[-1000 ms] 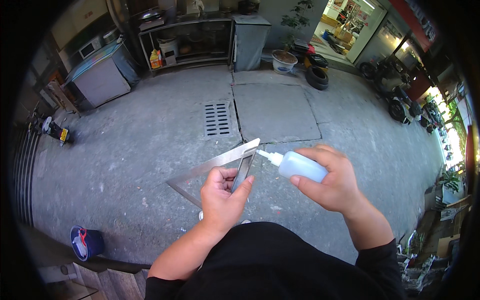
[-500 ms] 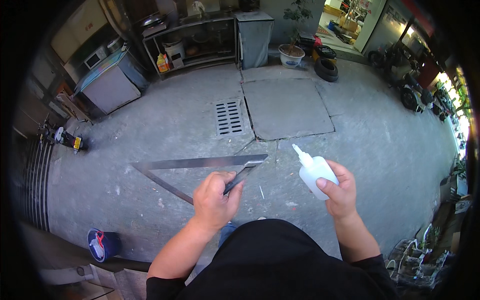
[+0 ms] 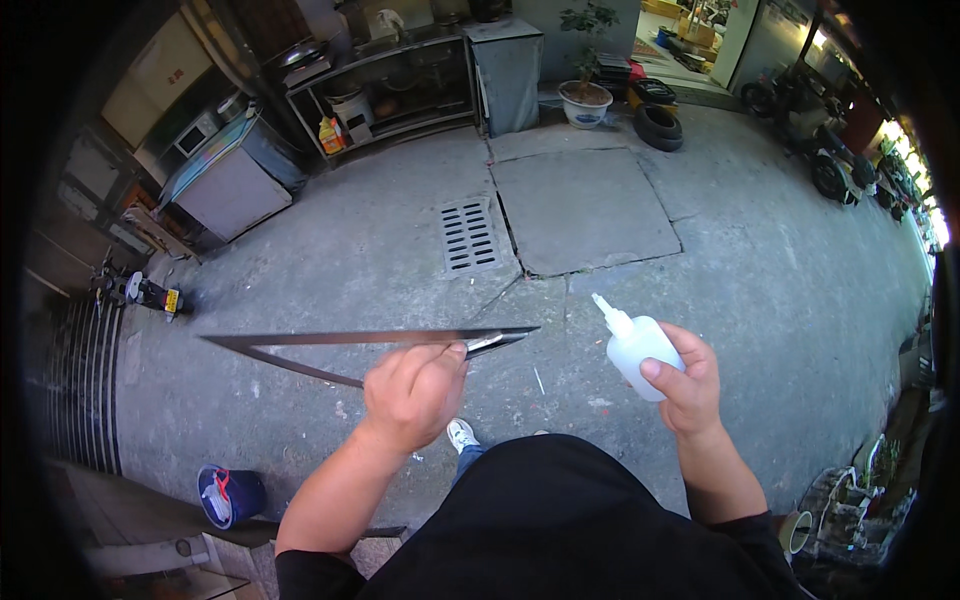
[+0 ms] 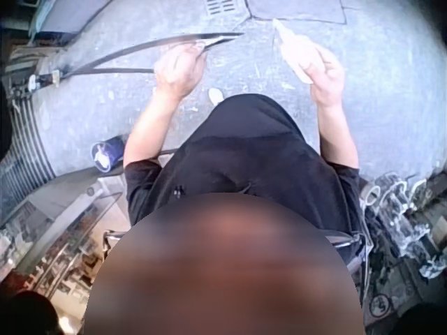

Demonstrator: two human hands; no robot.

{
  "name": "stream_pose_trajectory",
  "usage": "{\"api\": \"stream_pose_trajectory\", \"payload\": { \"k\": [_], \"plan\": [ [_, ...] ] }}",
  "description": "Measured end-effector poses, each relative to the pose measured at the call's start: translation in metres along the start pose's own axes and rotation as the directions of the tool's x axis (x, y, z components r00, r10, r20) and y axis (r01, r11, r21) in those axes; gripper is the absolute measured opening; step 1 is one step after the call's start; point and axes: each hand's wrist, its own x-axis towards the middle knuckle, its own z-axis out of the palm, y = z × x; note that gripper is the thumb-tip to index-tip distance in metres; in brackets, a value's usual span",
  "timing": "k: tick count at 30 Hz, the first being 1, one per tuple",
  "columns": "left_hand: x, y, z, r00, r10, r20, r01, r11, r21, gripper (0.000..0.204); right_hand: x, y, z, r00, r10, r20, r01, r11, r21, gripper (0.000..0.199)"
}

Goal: The person applies a white adhesive from a squeeze bottle along the edges of a metal set square, then rinses the tool under running water and dries it with a cloth. The person then uses a small handheld tool to scrape or clean the edges of the set square.

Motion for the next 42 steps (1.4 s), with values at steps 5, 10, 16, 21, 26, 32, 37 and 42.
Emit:
{"api": "stream_pose_trajectory", "payload": {
  "k": [5,10,16,21,26,32,37,42],
  "plan": [
    [0.009,-0.027,-0.022,0.972,0.223,0.069,-0.227,0.973,0.044,0.021,-0.002,-0.001,-0.005,0.999,0.016,-0.03,-0.016,1.0,-0.022,0.052],
    [0.023,-0.037,-0.043,0.899,0.434,0.067,-0.435,0.9,0.005,0.021,-0.002,-0.002,-0.008,0.997,-0.017,0.08,0.025,0.996,-0.091,0.05],
    [0.038,-0.042,-0.055,0.785,0.615,0.07,-0.619,0.781,0.078,0.033,0.01,-0.014,-0.004,0.954,-0.063,0.292,0.107,0.985,-0.136,0.049],
    [0.042,-0.044,-0.059,0.765,0.639,0.081,-0.644,0.762,0.069,0.034,0.025,-0.03,0.003,0.898,-0.108,0.428,0.207,0.959,-0.193,0.05],
    [0.042,-0.045,-0.063,0.762,0.643,0.078,-0.647,0.757,0.089,0.036,0.033,-0.04,0.012,0.847,-0.189,0.497,0.362,0.89,-0.279,0.048],
    [0.037,-0.045,-0.07,0.799,0.594,0.089,-0.601,0.796,0.077,0.037,0.034,-0.037,0.017,0.824,-0.191,0.533,0.374,0.89,-0.259,0.05],
    [0.023,-0.04,-0.078,0.939,0.331,0.095,-0.32,0.94,-0.116,0.047,0.03,-0.028,0.021,0.841,-0.205,0.5,0.357,0.906,-0.228,0.048],
    [0.001,-0.038,-0.065,0.995,-0.089,-0.044,0.062,0.903,-0.425,0.052,0.031,-0.026,0.028,0.87,-0.197,0.451,0.31,0.932,-0.189,0.049]
  ]
}}
